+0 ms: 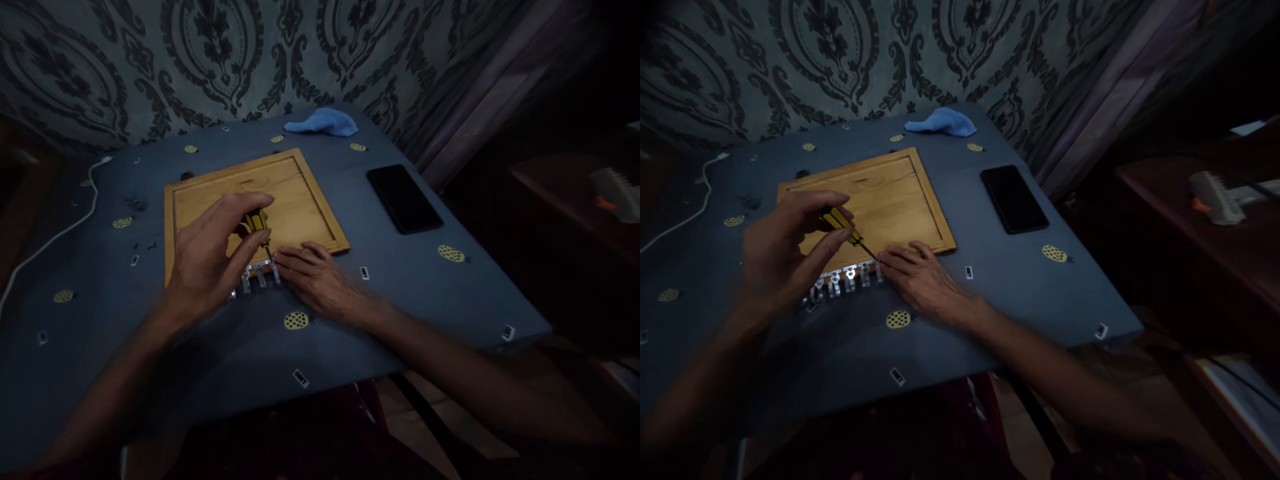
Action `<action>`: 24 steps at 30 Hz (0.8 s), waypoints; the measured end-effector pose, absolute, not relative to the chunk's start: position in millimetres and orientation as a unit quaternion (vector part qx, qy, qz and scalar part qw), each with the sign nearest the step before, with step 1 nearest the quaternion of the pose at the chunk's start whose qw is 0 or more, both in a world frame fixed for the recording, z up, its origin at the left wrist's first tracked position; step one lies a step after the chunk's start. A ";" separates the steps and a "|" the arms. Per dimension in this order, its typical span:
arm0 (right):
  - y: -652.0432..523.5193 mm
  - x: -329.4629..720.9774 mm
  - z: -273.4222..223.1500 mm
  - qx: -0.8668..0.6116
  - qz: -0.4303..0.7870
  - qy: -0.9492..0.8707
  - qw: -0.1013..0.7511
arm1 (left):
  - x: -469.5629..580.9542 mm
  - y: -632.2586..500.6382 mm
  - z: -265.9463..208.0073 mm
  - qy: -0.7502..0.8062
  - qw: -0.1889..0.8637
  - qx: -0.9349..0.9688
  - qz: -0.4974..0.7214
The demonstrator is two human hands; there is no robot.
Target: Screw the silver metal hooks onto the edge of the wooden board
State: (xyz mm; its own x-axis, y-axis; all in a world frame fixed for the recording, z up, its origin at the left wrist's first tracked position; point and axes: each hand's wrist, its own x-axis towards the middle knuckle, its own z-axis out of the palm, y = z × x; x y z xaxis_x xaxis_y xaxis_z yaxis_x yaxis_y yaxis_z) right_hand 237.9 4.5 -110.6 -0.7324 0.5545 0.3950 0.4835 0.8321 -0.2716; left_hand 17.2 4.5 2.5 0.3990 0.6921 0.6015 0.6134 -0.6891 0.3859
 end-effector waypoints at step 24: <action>5.6 237.6 -113.9 -0.277 0.065 -0.927 0.244 | 17.2 5.9 2.4 0.396 0.023 0.833 0.385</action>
State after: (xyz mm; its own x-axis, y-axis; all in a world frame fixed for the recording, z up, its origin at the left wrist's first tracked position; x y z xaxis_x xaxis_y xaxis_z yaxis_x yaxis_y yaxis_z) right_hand 237.6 5.6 -113.9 -0.7267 0.5456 0.4174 0.4824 0.8379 -0.2554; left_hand 17.2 5.9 2.4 0.3897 0.6784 0.6228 0.6425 -0.6848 0.3440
